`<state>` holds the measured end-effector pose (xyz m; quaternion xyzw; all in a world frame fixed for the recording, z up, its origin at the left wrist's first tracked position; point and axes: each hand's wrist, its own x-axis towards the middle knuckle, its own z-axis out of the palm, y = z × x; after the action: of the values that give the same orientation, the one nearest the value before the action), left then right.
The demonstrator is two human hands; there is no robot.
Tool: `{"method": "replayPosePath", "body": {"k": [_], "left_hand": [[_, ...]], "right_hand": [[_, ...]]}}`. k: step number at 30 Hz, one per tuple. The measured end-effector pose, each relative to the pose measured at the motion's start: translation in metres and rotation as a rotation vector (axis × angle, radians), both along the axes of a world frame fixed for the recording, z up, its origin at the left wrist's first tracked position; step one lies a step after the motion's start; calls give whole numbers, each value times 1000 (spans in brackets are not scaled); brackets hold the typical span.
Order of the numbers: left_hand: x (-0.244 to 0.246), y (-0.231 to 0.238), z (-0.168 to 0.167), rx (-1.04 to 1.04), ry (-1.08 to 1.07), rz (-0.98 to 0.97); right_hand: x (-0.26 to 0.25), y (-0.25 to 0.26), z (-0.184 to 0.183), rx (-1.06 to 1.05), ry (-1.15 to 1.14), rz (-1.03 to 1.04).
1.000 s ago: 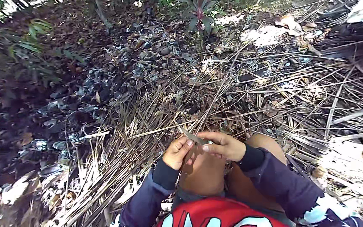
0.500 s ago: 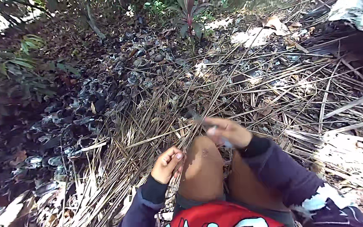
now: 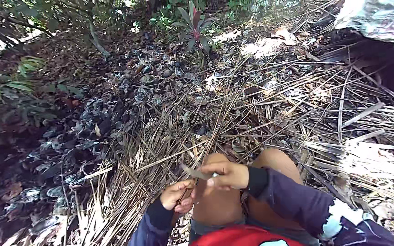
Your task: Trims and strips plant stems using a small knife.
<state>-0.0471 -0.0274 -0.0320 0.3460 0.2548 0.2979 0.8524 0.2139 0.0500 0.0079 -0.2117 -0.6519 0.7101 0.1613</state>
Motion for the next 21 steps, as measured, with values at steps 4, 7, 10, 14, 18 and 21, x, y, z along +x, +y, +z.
{"method": "replayPosePath", "body": {"k": [4,7,10,14,18,21], "left_hand": [[-31,-14,-32,-65,-101,-135],[-48,-37,-53,17,142,58],[-20,-37,-34,162,584,343],[13,-29,-11,370,595,528],[-15,-46,-35,540,729,699],[-54,-64,-70,557,833,742]], "right_hand": [[47,47,42,122,120,-336],[95,104,57,222,392,-543],[62,72,37,140,238,-526],[-12,-11,-12,-27,-42,-105],[30,30,20,75,161,-338],[82,82,34,210,400,-528]]}}
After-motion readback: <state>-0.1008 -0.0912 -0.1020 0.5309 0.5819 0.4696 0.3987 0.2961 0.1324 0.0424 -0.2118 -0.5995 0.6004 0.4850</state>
